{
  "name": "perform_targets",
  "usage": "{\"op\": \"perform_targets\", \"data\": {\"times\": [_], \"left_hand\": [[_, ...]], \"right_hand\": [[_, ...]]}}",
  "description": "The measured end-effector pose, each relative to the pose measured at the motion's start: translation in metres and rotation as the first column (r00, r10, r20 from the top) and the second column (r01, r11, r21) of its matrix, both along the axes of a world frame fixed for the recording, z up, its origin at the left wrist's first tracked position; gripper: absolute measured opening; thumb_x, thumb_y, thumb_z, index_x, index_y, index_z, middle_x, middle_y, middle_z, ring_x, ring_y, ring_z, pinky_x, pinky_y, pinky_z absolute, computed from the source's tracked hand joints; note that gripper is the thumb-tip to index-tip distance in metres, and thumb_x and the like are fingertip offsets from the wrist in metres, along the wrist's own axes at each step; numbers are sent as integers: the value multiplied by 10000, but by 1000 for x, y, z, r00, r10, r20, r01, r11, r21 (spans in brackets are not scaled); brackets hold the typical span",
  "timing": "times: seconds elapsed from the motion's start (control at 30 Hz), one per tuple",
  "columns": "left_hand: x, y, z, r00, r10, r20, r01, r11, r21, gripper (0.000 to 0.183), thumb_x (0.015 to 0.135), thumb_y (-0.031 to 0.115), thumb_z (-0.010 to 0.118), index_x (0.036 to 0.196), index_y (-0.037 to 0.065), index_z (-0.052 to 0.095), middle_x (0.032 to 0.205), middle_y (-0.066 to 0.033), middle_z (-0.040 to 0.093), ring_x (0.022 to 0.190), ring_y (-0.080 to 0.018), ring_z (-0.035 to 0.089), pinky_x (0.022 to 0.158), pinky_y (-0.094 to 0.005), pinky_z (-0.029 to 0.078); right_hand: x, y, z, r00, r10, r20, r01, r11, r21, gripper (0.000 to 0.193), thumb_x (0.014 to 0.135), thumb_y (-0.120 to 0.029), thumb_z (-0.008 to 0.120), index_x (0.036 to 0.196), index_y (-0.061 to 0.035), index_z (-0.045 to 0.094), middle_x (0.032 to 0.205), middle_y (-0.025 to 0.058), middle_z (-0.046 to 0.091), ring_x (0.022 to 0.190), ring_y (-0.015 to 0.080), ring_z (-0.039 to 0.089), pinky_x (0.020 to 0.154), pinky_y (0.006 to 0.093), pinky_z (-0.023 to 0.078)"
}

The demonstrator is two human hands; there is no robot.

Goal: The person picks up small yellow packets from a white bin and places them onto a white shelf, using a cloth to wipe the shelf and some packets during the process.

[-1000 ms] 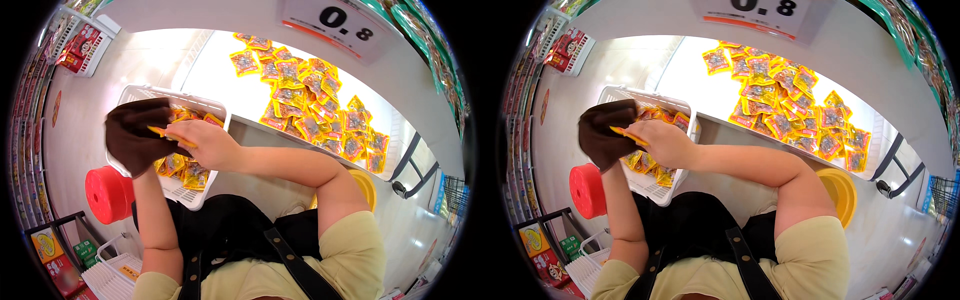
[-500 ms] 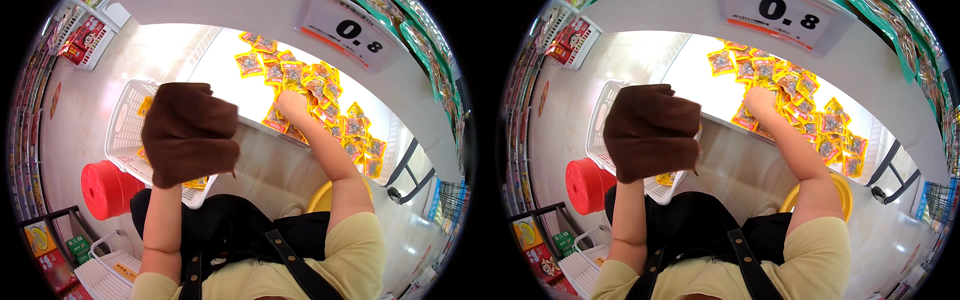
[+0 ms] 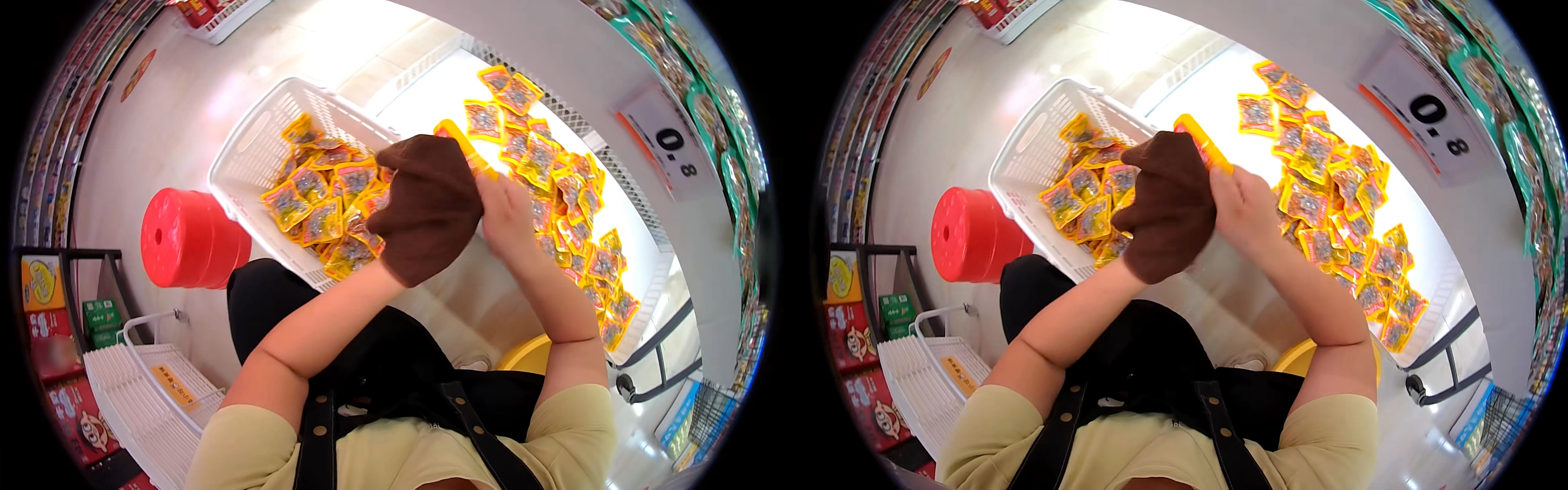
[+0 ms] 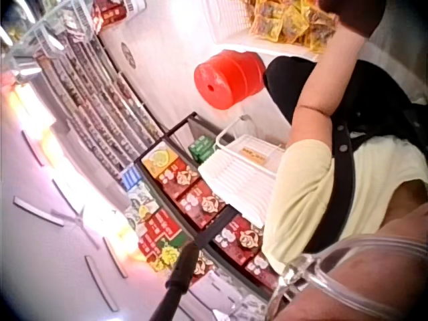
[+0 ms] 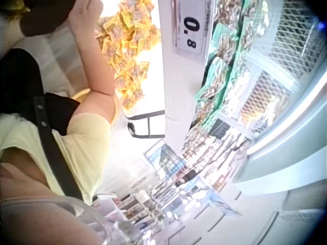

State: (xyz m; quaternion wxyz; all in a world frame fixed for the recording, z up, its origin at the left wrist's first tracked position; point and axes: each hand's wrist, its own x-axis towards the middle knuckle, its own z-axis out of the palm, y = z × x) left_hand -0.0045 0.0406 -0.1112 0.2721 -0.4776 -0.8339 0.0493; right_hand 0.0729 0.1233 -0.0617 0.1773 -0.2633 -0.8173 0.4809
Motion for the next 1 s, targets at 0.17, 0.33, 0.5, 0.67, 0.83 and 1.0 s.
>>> {"op": "perform_targets", "data": {"times": [0.17, 0.33, 0.5, 0.67, 0.83, 1.0], "left_hand": [[-13, -8, 32, 867, -430, 250, 308, 859, 410, 161, 615, 164, 546, 690, 21, 536, 740, -154, 461, 701, -271, 454, 597, -382, 341], [-24, -26, 69, 731, -469, 496, 336, 880, 336, 338, 513, 242, 630, 740, 8, 541, 791, -173, 479, 749, -280, 473, 668, -392, 359], [-24, -27, 77, 496, -388, 777, 393, 898, 197, 412, 482, 233, 647, 813, 14, 535, 844, -171, 504, 832, -271, 498, 735, -347, 380], [-26, -27, 85, 449, -329, 831, 371, 915, 161, 542, 449, 112, 662, 957, 9, 503, 839, -139, 549, 816, -271, 549, 710, -306, 434], [-13, -19, 51, 753, -205, 625, 141, 978, 152, 355, 479, 34, 650, 820, 24, 549, 759, -128, 563, 685, -271, 583, 538, -344, 462], [-15, -23, 56, 772, -63, 632, 8, 996, 90, 595, 283, 164, 720, 811, 17, 489, 761, -144, 518, 727, -277, 554, 603, -326, 438]], "right_hand": [[1, -9, -24, 933, -44, -356, -148, 857, -494, 222, 823, -125, 413, 916, 41, 526, 849, 97, 574, 646, 142, 535, 561, 249, 432], [6, -7, 4, 899, 35, -436, -303, 769, -563, 230, 822, -135, 376, 923, 39, 489, 818, 127, 564, 669, 203, 562, 515, 293, 467], [6, 22, -8, 885, -215, -413, -86, 796, -599, 238, 844, -179, 402, 800, 23, 520, 708, 78, 556, 597, 126, 521, 480, 252, 419], [5, 39, 1, 967, -36, -254, 21, 998, -63, 273, 841, -198, 430, 678, 6, 510, 644, 50, 536, 561, 98, 464, 477, 270, 361], [4, 26, 12, 948, 319, -4, -315, 936, 160, 273, 848, -218, 422, 731, 21, 485, 621, 162, 505, 592, 266, 500, 535, 341, 382], [4, 18, 13, 918, 395, 24, -358, 804, 474, 284, 846, -262, 436, 771, 9, 473, 632, 178, 515, 638, 340, 515, 544, 394, 397]]}}
